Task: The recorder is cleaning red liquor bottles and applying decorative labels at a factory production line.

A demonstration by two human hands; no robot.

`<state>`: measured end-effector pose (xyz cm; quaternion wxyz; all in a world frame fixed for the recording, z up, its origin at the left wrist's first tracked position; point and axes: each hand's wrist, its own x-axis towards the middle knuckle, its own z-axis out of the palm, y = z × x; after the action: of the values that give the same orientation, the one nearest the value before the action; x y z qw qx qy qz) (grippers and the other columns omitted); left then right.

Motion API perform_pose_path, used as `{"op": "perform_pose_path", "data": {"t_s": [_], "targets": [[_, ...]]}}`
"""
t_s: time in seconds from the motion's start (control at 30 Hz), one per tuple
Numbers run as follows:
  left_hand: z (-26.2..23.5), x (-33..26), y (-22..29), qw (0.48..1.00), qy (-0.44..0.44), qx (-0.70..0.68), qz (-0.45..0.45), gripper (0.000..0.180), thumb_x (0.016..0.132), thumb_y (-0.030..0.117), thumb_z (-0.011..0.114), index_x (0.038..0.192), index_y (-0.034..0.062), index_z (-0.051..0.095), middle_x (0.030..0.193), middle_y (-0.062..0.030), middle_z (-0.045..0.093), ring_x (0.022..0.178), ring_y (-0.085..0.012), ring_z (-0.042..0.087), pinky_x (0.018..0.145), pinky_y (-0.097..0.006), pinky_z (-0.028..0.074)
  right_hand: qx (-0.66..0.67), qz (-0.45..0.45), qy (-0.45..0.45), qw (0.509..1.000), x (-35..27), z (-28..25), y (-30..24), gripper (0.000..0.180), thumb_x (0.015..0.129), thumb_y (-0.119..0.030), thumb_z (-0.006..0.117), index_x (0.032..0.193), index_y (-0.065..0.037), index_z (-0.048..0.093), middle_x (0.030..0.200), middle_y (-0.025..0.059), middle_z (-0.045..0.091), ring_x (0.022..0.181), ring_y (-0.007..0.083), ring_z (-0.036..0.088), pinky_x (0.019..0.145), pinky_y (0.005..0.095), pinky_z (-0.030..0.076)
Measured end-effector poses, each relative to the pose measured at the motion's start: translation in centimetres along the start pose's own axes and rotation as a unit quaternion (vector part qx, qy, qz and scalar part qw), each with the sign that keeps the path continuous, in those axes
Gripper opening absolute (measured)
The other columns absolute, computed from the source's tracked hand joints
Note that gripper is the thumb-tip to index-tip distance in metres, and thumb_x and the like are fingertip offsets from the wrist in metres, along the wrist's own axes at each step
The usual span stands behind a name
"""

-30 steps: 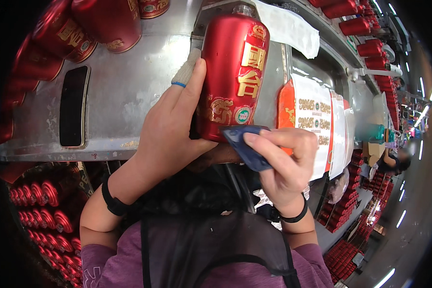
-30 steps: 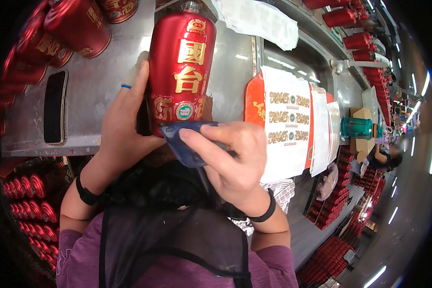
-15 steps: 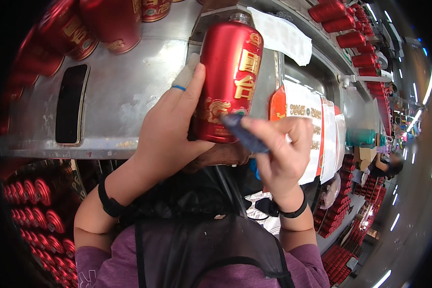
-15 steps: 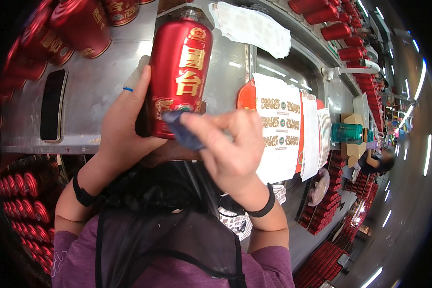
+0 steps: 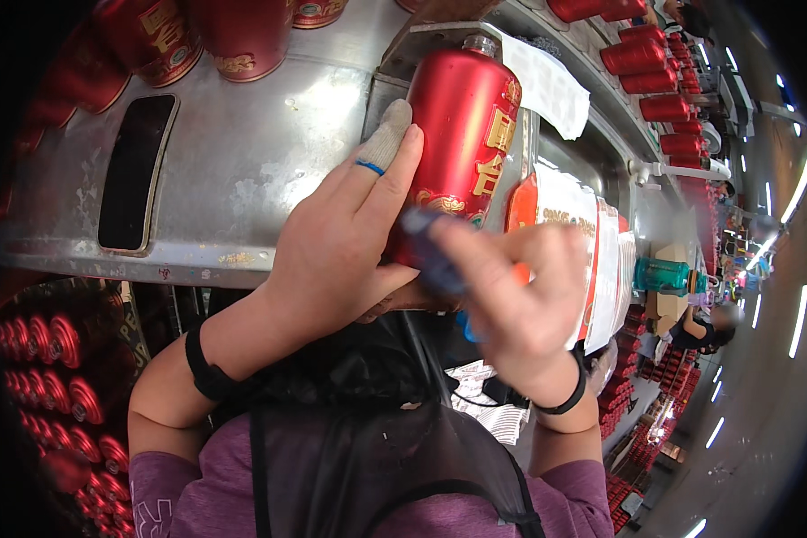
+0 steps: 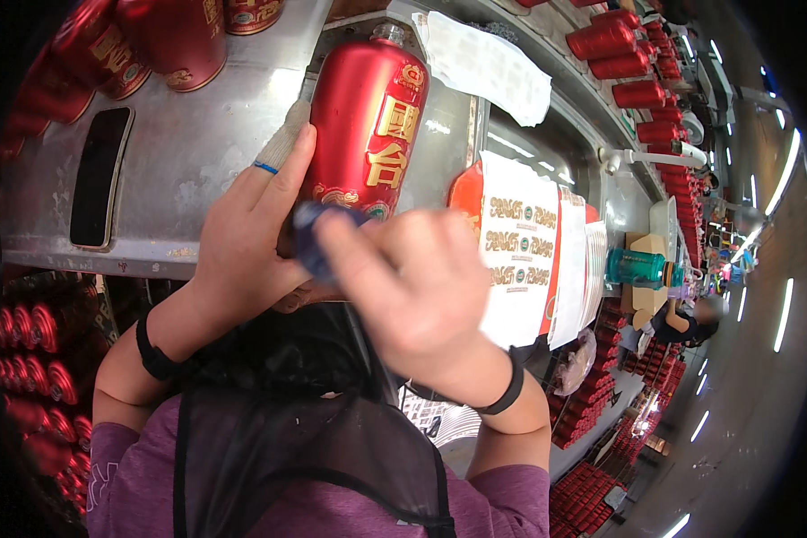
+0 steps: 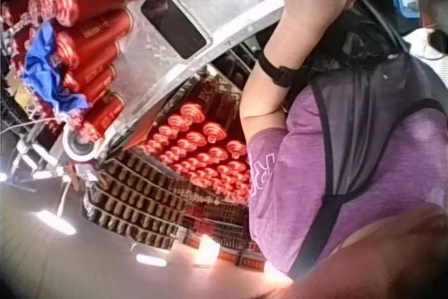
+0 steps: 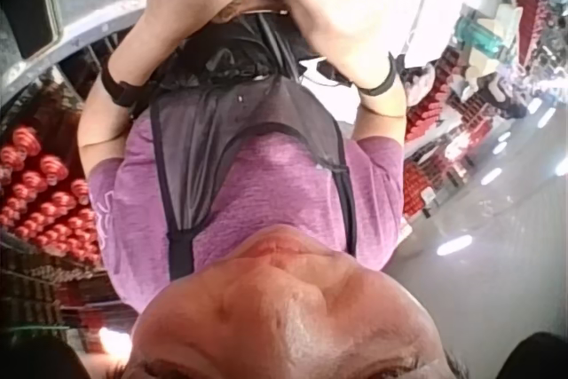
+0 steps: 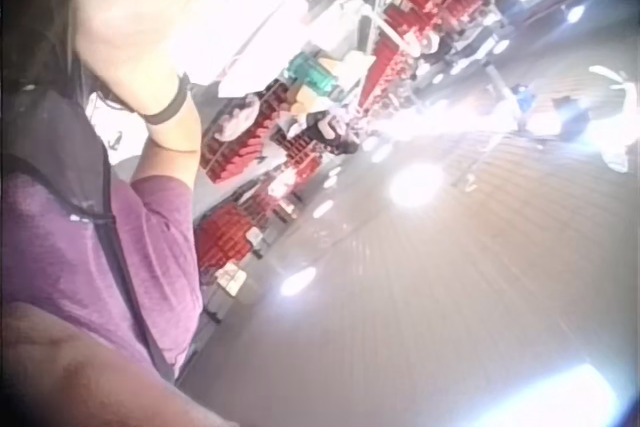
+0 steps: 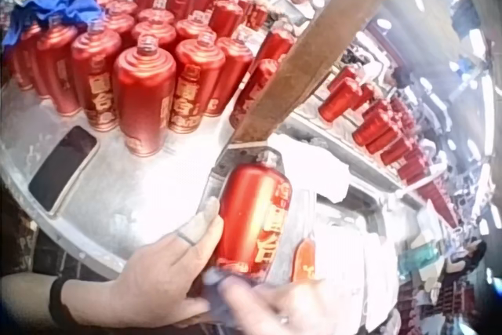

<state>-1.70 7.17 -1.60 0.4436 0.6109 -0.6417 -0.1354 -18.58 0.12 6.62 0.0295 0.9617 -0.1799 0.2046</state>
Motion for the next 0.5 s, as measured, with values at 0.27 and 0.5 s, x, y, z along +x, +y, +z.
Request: {"op": "perform_pose_path", "data": {"t_s": [0.27,0.5], "targets": [[0.2,-0.5,-1.8,0.994,-0.031,-0.087,-0.050,0.107,0.066,0.021,0.084,0.154,0.0027,0.026,0.096,-0.0168,0.054,0.085,-0.0347,0.057,0.075,-0.043,0.048,0.179,0.333,0.069,0.923,-2.8,1.0,1.5,0.027,0.079,-0.003,0.076,0.105,-0.002,0.070,0.080,0.0078,0.059,0.073,0.0193,0.057,0.066,0.0300,0.046],[0.1,0.0,-2.1,0.992,-0.069,-0.096,-0.039,0.105,0.072,0.017,0.079,0.155,-0.0018,0.017,0.136,-0.0267,0.047,0.130,-0.0431,0.044,0.107,-0.046,0.038,0.286,0.469,0.076,0.832,-5.9,4.3,2.9,0.019,0.087,-0.010,0.072,0.100,0.002,0.066,0.080,0.0081,0.057,0.076,0.0161,0.056,0.070,0.0278,0.045]]}}
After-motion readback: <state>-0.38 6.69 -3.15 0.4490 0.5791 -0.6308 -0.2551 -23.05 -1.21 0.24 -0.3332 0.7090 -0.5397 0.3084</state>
